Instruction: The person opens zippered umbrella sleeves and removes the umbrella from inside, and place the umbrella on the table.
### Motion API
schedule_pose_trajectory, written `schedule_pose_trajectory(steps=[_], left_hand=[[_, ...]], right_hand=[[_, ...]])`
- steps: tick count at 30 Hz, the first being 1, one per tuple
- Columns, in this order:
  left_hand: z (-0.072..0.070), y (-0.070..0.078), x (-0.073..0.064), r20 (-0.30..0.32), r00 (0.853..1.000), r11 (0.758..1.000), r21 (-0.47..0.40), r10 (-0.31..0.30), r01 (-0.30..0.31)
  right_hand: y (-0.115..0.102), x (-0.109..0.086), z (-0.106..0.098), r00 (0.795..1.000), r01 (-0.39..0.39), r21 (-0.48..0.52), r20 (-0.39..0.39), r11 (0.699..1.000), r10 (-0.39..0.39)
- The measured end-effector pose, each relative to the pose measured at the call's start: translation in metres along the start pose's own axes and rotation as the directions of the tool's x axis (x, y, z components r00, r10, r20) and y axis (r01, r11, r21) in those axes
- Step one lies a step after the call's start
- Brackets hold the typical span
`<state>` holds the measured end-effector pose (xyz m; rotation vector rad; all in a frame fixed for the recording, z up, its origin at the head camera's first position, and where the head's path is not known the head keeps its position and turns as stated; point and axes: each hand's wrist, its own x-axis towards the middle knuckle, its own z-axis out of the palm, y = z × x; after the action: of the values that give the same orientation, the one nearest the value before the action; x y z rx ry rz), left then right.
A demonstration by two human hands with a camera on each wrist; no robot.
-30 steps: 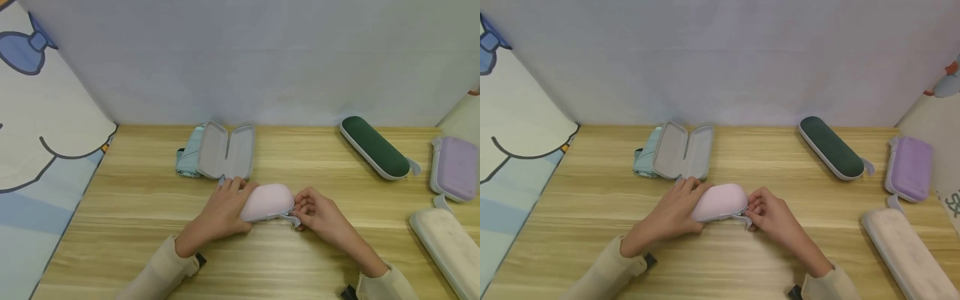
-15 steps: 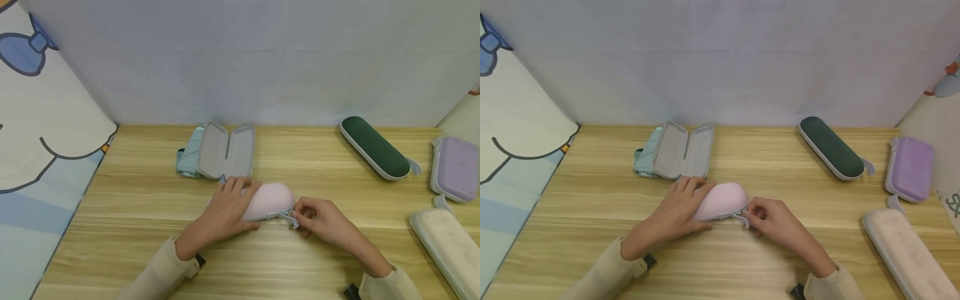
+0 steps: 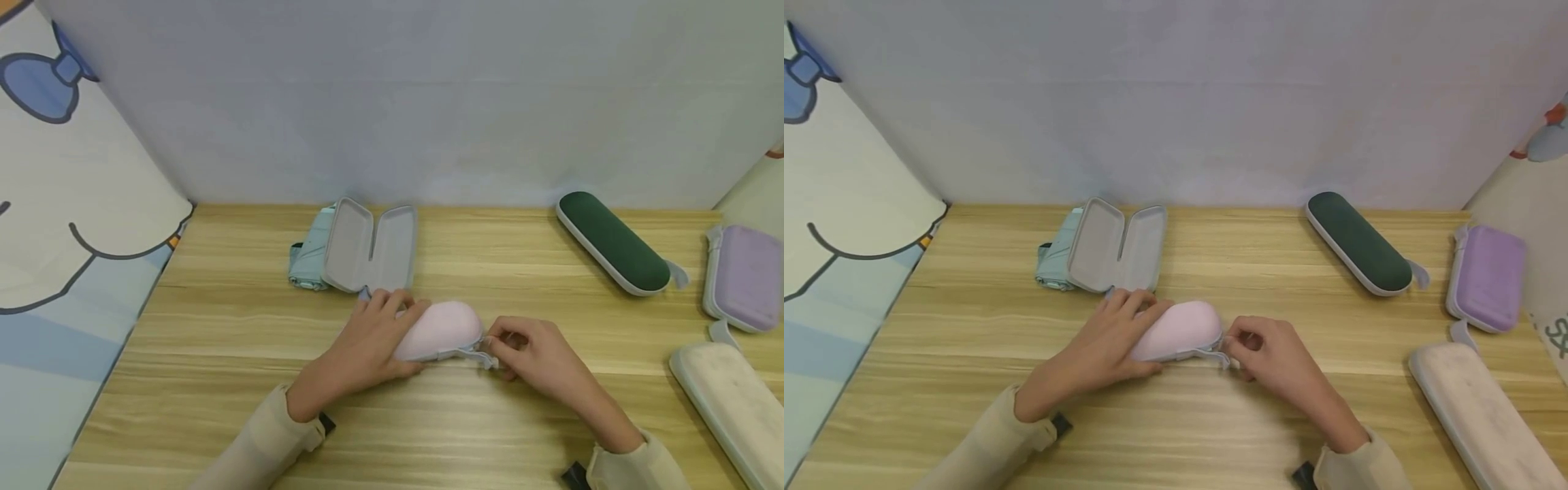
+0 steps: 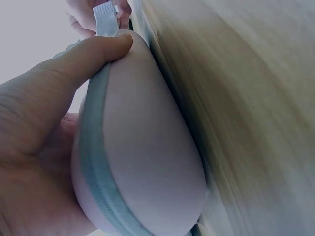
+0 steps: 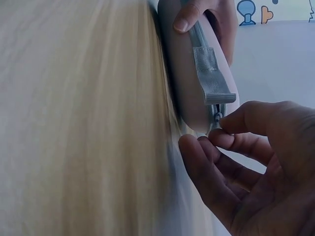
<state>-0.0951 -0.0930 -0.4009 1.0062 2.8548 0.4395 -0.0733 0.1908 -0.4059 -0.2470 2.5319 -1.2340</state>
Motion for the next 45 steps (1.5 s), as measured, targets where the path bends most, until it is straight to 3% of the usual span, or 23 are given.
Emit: schedule_pose_trajectory(steps=[11,19,25,29,34,40,45], left_hand=[[0.000,0.005,0.001,0.047,0.997,0.997,-0.032,0.068,-0.066],[0.003,0.009,0.000,0.042,0.993,0.994,0.017,0.109,-0.110],[0.001,0.024,-0.003,0.089,0.991,0.988,0.113,0.097,-0.107],[-0.003,0.038,-0.010,0.049,0.995,0.973,0.210,0.082,-0.090],[-0.004,0.049,-0.013,-0.019,0.997,0.965,0.254,0.074,-0.066],[-0.002,0.052,-0.012,-0.044,0.990,0.941,0.319,0.136,-0.115],[-0.002,0.051,-0.011,-0.046,0.987,0.934,0.332,0.155,-0.131]], right_hand=[[0.005,0.002,-0.005,0.998,-0.007,-0.037,-0.065,0.999,0.004],[0.012,0.004,-0.005,0.985,0.085,-0.171,-0.131,0.982,-0.108],[0.015,0.005,-0.006,0.981,0.118,-0.182,-0.129,0.976,-0.143],[0.016,0.008,-0.006,0.980,0.137,-0.191,-0.118,0.972,-0.162],[0.016,0.011,-0.007,0.980,0.150,-0.187,-0.101,0.971,-0.170],[0.017,0.015,-0.009,0.985,0.139,-0.152,-0.077,0.979,-0.152],[0.018,0.020,-0.014,0.992,0.121,-0.086,-0.033,0.989,-0.124]])
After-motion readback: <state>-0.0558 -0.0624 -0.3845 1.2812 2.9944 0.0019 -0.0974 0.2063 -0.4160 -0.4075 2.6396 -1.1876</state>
